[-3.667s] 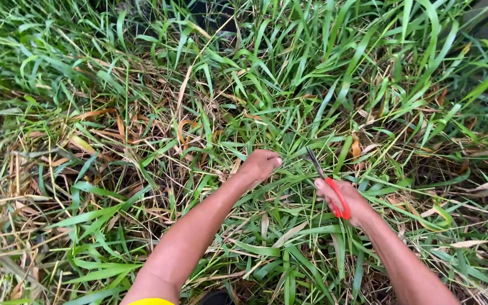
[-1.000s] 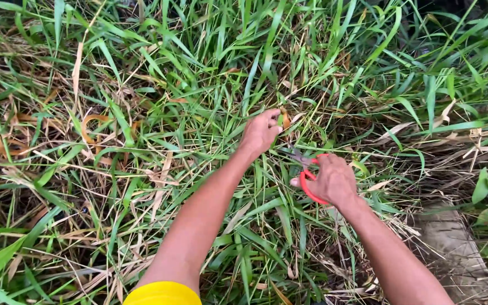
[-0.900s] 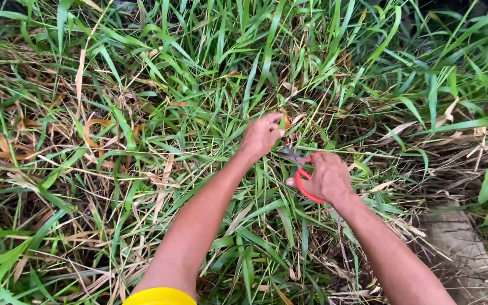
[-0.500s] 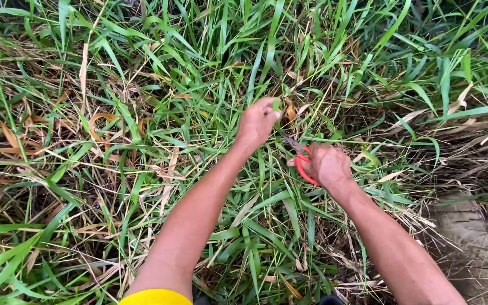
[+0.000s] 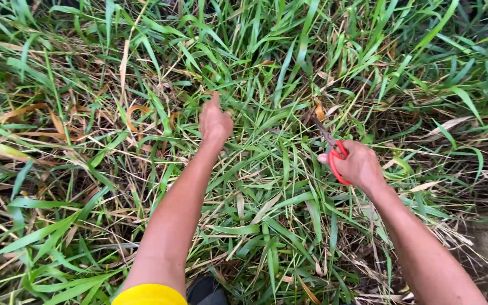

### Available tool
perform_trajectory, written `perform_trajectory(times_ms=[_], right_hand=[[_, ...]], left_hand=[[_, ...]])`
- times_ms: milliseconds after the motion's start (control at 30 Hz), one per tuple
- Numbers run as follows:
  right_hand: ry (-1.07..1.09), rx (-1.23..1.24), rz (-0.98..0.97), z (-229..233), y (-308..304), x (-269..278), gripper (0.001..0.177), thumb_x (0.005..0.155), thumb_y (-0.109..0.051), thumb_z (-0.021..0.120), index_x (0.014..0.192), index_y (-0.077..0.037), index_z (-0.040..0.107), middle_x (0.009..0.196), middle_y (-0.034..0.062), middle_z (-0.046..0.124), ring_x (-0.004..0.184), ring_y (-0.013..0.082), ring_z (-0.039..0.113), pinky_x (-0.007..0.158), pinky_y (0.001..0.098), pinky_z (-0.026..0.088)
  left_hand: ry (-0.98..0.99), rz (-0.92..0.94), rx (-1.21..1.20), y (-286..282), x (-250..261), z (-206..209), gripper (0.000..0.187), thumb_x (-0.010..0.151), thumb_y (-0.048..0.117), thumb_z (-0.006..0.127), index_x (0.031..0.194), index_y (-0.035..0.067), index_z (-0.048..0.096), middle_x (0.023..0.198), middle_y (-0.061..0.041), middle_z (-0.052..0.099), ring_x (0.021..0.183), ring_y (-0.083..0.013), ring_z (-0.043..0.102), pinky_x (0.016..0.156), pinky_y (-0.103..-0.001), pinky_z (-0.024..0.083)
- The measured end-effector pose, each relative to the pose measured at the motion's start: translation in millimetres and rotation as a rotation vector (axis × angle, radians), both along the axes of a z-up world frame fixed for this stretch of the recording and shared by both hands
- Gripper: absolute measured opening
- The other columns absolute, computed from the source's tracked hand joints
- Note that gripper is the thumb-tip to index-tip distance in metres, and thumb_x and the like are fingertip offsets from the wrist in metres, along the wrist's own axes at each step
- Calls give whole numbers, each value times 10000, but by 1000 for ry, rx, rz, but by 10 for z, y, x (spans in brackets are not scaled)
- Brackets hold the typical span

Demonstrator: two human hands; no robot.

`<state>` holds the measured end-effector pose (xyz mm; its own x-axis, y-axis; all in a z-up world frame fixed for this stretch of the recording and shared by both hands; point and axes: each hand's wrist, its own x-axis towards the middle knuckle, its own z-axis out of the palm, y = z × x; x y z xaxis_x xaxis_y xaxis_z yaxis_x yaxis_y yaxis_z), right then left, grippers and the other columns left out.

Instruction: Trimming and removing tall grass and weeds using a pair of hand shears in an outdoor garden.

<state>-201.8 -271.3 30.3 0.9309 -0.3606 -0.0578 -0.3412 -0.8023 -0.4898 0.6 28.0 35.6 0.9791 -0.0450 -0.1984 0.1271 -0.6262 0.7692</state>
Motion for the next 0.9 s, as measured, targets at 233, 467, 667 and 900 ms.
perform_trajectory(times_ms=[233,467,667,900], right_hand=[[14,-20,92,293,511,223,529,814,-452,839,1040,10,715,890,185,662,909,351,678,861,460,576],[197,-331,243,368,985,445,563,860,-508,746,1193,-57,698,981,141,706,938,280,715,848,375,596],[319,-425,208,174,1217,819,575,842,-473,698,1269,-90,655,1149,138,670,1087,268,664,933,389,554],[167,-534,168,-165,1303,912,583,853,-637,665,1127,-125,716,1047,91,683,1024,233,703,797,349,603]], left_hand=[[66,-172,-305,-220,-45,-182,777,952,79,713,1603,170,297,1377,-142,628,1321,-322,568,1169,-538,402],[68,-117,-285,-244,-158,44,601,986,28,619,1528,210,437,1171,-69,709,1215,-287,622,1202,-566,334],[90,-118,-349,-144,-204,197,622,972,14,634,1525,226,445,1125,-69,715,1194,-283,628,1198,-593,317],[55,-192,-386,-136,-221,112,628,965,-10,631,1535,171,441,1086,-108,726,1151,-286,647,1186,-598,325]])
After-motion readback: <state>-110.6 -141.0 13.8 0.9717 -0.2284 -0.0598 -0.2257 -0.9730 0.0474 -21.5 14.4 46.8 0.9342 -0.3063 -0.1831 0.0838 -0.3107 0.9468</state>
